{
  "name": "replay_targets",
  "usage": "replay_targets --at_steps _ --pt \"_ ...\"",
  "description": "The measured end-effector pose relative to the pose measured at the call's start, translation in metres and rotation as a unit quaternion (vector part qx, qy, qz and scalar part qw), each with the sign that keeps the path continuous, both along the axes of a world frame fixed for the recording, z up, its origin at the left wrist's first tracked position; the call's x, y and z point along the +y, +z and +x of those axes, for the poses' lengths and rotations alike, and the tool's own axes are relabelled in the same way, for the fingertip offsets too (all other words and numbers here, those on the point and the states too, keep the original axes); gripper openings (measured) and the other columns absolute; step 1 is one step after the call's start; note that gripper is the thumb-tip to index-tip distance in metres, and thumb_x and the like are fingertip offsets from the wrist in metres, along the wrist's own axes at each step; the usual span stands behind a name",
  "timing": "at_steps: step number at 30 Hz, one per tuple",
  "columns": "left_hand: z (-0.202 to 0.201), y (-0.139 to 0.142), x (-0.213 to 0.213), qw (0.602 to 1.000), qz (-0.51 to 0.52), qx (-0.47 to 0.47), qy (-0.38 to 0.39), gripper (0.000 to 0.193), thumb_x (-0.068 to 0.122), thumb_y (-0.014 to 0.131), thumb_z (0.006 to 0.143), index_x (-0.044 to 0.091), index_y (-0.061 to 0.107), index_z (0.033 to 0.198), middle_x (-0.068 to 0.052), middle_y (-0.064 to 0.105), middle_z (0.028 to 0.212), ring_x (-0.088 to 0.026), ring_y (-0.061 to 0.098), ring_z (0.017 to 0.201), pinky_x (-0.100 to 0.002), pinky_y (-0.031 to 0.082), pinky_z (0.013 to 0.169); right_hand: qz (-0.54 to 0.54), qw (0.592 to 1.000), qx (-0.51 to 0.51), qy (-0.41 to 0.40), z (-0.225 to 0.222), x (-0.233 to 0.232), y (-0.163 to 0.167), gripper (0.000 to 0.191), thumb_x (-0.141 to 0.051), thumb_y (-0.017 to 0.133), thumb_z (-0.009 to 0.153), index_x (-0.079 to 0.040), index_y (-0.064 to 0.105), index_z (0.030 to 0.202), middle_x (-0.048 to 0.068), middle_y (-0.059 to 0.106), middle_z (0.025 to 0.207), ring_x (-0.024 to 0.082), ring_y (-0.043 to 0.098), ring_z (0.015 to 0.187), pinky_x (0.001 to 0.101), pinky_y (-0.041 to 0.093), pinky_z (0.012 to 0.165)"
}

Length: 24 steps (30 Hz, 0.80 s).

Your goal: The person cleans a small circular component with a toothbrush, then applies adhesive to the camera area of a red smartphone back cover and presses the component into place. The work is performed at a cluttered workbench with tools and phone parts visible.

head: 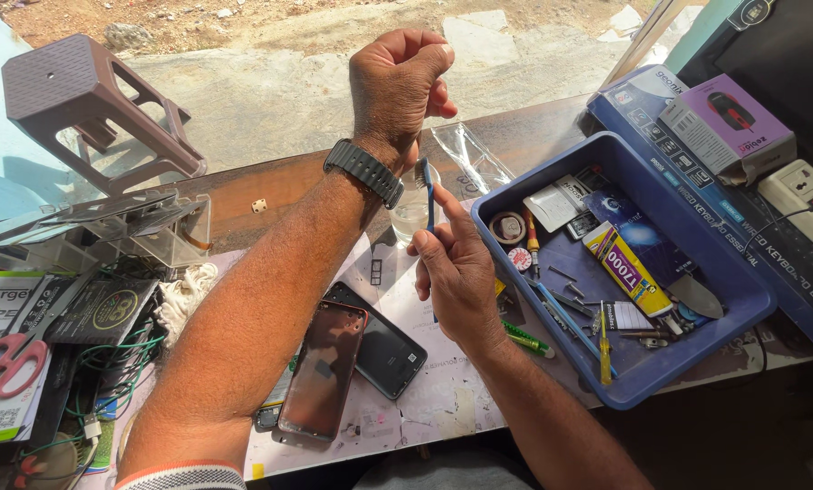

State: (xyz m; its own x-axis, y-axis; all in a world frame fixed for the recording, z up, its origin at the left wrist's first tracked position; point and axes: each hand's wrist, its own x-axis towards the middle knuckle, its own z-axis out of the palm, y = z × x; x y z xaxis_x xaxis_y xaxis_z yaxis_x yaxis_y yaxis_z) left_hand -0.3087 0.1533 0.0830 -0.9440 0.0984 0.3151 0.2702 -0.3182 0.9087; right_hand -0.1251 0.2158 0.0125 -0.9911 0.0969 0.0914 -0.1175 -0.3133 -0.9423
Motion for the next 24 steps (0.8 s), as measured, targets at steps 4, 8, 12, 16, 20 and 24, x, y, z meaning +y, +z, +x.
replay_targets --at_steps 4,8,12,16,20,24 --pt "0.002 -0.002 0.000 0.999 -0.036 0.032 0.001 0.011 0.009 0.074 0.089 0.000 0.073 0.096 -0.007 0.074 0.076 -0.010 0.072 0.057 -0.029 0.061 0.049 0.003 1.000 -0.002 0.002 0.000 0.000 0.001 0.057 -0.007 0.053 0.105 -0.012 0.035 0.158 0.006 0.060 0.087 0.001 0.051 0.053 0.0184 0.044 0.041" --pt "0.004 -0.004 0.001 0.997 -0.063 0.051 0.002 0.012 0.011 0.074 0.090 0.001 0.073 0.097 -0.007 0.074 0.076 -0.010 0.072 0.057 -0.028 0.060 0.049 0.008 1.000 0.002 0.001 0.000 0.001 0.001 0.056 -0.007 0.053 0.105 -0.012 0.035 0.158 0.006 0.061 0.087 0.001 0.051 0.054 0.0183 0.044 0.042" --pt "0.003 -0.007 0.002 0.996 -0.078 0.043 0.004 0.010 0.009 0.073 0.090 0.000 0.073 0.095 -0.007 0.073 0.073 -0.010 0.072 0.055 -0.028 0.059 0.048 0.006 1.000 -0.008 -0.002 -0.001 0.001 -0.003 0.057 -0.007 0.054 0.104 -0.012 0.036 0.158 0.006 0.061 0.086 0.001 0.050 0.053 0.0186 0.044 0.041" --pt "0.008 -0.008 0.004 0.996 -0.086 0.029 0.007 0.009 0.008 0.072 0.089 0.000 0.073 0.092 -0.007 0.073 0.071 -0.010 0.071 0.054 -0.028 0.059 0.047 -0.028 1.000 -0.009 0.004 0.000 0.002 -0.005 0.057 -0.006 0.056 0.105 -0.011 0.038 0.158 0.007 0.061 0.087 0.001 0.047 0.053 0.0185 0.041 0.042" --pt "0.004 0.003 0.004 0.997 -0.077 -0.022 0.022 0.009 0.008 0.073 0.085 0.001 0.073 0.090 -0.006 0.072 0.070 -0.009 0.069 0.051 -0.027 0.059 0.045 -0.074 0.997 0.000 0.011 -0.005 0.002 -0.004 0.057 -0.006 0.056 0.103 -0.011 0.040 0.157 0.007 0.060 0.087 0.002 0.046 0.051 0.0194 0.041 0.040" --pt "0.002 0.001 0.005 0.996 -0.088 0.021 0.008 0.009 0.008 0.072 0.086 0.000 0.072 0.090 -0.006 0.072 0.071 -0.009 0.069 0.052 -0.027 0.058 0.045 -0.061 0.998 -0.005 0.016 -0.006 0.004 -0.006 0.056 -0.007 0.056 0.103 -0.011 0.041 0.156 0.008 0.060 0.086 0.003 0.047 0.050 0.0202 0.041 0.040"
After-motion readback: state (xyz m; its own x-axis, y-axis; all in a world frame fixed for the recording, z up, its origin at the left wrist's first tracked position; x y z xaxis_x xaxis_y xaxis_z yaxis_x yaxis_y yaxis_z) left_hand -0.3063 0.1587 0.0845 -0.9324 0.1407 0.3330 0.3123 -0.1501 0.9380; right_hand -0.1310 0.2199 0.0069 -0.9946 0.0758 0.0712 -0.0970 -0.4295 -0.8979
